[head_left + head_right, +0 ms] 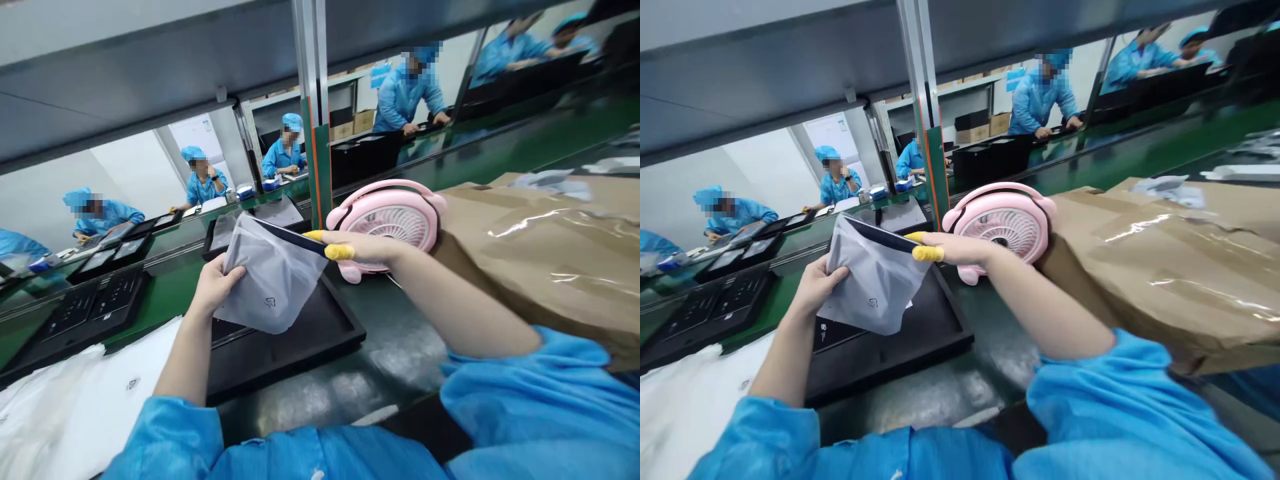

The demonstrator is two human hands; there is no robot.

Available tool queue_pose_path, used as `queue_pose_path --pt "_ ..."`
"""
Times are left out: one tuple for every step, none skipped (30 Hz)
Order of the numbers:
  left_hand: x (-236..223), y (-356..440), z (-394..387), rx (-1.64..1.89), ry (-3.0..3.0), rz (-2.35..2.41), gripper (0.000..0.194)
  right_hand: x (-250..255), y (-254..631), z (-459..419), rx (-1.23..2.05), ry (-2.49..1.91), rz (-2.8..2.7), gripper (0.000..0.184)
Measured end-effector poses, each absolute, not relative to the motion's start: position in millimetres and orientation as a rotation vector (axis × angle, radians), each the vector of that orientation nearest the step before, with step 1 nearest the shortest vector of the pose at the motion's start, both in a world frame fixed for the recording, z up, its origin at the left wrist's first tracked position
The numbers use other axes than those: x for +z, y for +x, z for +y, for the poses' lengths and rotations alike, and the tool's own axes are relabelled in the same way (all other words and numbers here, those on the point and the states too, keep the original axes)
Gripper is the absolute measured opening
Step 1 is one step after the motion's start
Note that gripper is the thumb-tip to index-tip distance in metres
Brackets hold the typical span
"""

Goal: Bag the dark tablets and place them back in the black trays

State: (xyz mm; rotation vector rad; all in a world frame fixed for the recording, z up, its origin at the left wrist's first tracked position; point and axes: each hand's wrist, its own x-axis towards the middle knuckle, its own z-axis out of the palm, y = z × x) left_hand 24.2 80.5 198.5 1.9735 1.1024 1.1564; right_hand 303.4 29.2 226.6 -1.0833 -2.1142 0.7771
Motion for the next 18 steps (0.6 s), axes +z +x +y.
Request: queue_pose_path --pt "189 23 82 1.242 1.881 1.121 0.028 235 312 32 0.678 -1.211 -2.249 0.061" --pt "179 24 84 1.294 1.809 1.139 0.029 244 319 36 0.526 -1.354 -2.34 0.061" --pt "170 25 86 1.321 1.751 1.15 0.029 252 323 40 0.323 -1.478 -2.39 0.058" --pt "161 29 88 1.337 1.698 1.148 0.029 260 323 45 0.09 -1.551 -2.407 0.051" --pt "153 34 90 1.355 1.642 1.135 0.03 268 321 49 -0.143 -1.561 -2.393 0.043" --pt "145 40 91 1.376 1.582 1.111 0.032 276 317 54 -0.343 -1.519 -2.354 0.037" --pt "137 47 92 1.403 1.521 1.084 0.034 284 310 57 -0.484 -1.446 -2.296 0.035" --pt "130 55 92 1.428 1.468 1.064 0.035 290 302 61 -0.553 -1.369 -2.226 0.038" --pt "124 62 92 1.446 1.428 1.055 0.036 294 292 66 -0.553 -1.31 -2.163 0.043" --pt "118 69 91 1.451 1.4 1.054 0.035 296 281 71 -0.506 -1.28 -2.12 0.05" --pt "113 75 90 1.448 1.381 1.058 0.034 294 269 78 -0.428 -1.282 -2.11 0.058" --pt "109 80 88 1.44 1.366 1.06 0.033 291 256 87 -0.326 -1.314 -2.138 0.063" --pt "106 84 87 1.435 1.347 1.06 0.033 285 243 98 -0.203 -1.363 -2.201 0.064" --pt "102 88 86 1.434 1.32 1.056 0.034 277 231 110 -0.068 -1.415 -2.265 0.059" --pt "99 90 85 1.433 1.287 1.048 0.035 270 221 122 0.065 -1.445 -2.278 0.049" --pt "95 92 85 1.42 1.252 1.041 0.035 264 212 134 0.171 -1.449 -2.227 0.039" --pt "90 94 86 1.391 1.223 1.046 0.035 259 207 146 0.24 -1.428 -2.132 0.029" --pt "85 94 88 1.334 1.207 1.078 0.034 257 203 157 0.265 -1.393 -2.016 0.023"
